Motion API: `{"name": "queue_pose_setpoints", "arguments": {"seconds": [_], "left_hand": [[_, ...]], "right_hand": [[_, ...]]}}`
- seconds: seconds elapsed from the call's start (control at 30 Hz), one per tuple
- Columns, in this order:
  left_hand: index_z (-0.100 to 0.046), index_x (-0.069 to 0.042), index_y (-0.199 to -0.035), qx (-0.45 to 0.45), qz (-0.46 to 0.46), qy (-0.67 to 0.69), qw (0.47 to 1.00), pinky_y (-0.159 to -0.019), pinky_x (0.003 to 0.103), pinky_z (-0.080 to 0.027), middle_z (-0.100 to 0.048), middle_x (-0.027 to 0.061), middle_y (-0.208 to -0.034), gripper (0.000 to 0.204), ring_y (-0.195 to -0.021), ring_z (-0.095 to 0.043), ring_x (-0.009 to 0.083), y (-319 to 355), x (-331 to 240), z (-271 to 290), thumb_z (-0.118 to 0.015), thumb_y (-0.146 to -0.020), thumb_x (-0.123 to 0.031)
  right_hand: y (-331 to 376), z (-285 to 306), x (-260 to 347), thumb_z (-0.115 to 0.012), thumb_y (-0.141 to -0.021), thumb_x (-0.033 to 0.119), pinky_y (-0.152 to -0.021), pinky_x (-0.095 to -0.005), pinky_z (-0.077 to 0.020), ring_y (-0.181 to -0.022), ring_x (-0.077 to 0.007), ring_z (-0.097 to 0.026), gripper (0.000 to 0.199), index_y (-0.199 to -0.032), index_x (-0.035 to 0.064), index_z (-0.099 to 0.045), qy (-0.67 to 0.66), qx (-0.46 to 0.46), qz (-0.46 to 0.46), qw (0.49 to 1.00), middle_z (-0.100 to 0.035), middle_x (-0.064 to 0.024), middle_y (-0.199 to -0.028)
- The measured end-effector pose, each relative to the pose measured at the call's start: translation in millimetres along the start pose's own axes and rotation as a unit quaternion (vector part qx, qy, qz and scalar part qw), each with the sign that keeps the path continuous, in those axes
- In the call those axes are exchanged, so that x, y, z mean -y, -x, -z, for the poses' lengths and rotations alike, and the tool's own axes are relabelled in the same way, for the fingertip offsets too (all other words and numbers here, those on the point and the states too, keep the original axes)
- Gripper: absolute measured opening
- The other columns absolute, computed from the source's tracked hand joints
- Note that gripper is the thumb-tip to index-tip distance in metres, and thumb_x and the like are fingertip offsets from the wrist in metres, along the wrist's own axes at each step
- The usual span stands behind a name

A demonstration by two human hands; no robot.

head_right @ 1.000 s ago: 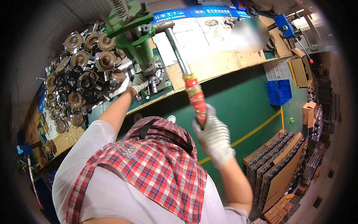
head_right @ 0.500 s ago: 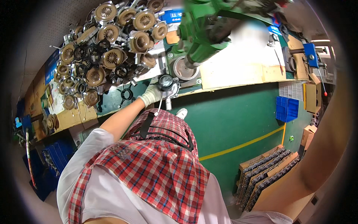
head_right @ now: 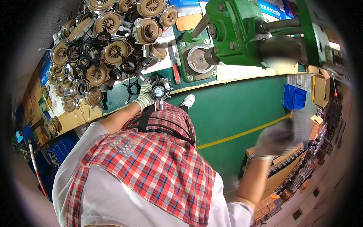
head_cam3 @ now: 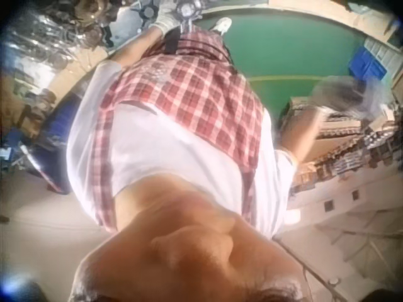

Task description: The person retrieves black plastic components from a cardboard box and places them on a workbench. They then use a green press machine to attach these components to metallic fan-like parts, repeating the process for several units.

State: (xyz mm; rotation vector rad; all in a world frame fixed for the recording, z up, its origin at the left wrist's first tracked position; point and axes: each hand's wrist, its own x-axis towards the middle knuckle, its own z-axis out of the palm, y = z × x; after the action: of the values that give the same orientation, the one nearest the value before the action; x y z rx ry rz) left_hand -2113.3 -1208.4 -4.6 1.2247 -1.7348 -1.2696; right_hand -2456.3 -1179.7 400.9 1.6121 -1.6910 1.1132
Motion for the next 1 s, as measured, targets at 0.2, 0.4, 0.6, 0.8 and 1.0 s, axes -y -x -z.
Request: {"name": "queue_pose_setpoints", "arguments": {"seconds": [0.2, 0.4, 0.6, 0.8, 1.0], "left_hand": [[-0.05, -0.013, -0.123, 0.083, -0.069, -0.315, 0.943, -0.1, 0.049, -0.037, -0.047, 0.0152, -0.132, 0.069, -0.121, -0.044, 0.0376, 1, -20, 16, -0.076, -0.063, -0.034], [-0.041, -0.012, -0.134, 0.101, -0.043, -0.336, 0.936, -0.106, 0.046, -0.031, -0.037, 0.0141, -0.14, 0.094, -0.129, -0.036, 0.0357, 7, -25, 21, -0.08, -0.052, -0.035], [-0.041, -0.012, -0.134, 0.144, 0.005, -0.364, 0.92, -0.106, 0.046, -0.031, -0.038, 0.0138, -0.14, 0.094, -0.13, -0.035, 0.0356, 5, -34, 24, -0.08, -0.052, -0.04], [-0.052, -0.008, -0.123, 0.044, 0.021, -0.327, 0.944, -0.094, 0.04, -0.046, -0.057, 0.0152, -0.119, 0.056, -0.109, -0.054, 0.0343, 2, -22, 1, -0.066, -0.068, -0.011], [-0.042, -0.006, -0.134, 0.2, -0.064, -0.243, 0.947, -0.105, 0.049, -0.035, -0.035, 0.0249, -0.143, 0.081, -0.128, -0.04, 0.0437, -10, -162, 9, -0.073, -0.072, -0.047]], "right_hand": [[140, -70, 105, -0.067, -0.071, 0.006, -0.09, -0.0442, -0.0459, -0.1, -0.0308, -0.058, 0.041, -0.111, 0.0108, -0.058, -0.169, 0.437, -0.002, 0.883, -0.06, -0.0111, -0.104], [200, -136, 130, -0.076, -0.07, 0.034, -0.098, -0.045, -0.0391, -0.117, -0.0332, -0.049, 0.076, -0.136, 0.0164, -0.043, -0.122, 0.587, -0.035, 0.8, -0.052, -0.0152, -0.122], [216, -147, 137, -0.08, -0.065, 0.036, -0.092, -0.0424, -0.0428, -0.106, -0.0326, -0.054, 0.085, -0.136, 0.0104, -0.041, -0.135, 0.552, -0.065, 0.82, -0.056, -0.0151, -0.112], [200, -158, 137, -0.072, -0.071, 0.021, -0.069, -0.047, -0.0522, -0.084, -0.0392, -0.063, 0.048, -0.115, 0.0141, -0.055, -0.158, 0.632, -0.018, 0.758, -0.057, -0.0218, -0.097], [155, -79, 35, -0.077, -0.071, 0.035, -0.076, -0.0421, -0.0531, -0.095, -0.0342, -0.061, 0.059, -0.12, 0.0133, -0.054, -0.162, 0.605, -0.089, 0.775, -0.056, -0.0174, -0.109]]}}
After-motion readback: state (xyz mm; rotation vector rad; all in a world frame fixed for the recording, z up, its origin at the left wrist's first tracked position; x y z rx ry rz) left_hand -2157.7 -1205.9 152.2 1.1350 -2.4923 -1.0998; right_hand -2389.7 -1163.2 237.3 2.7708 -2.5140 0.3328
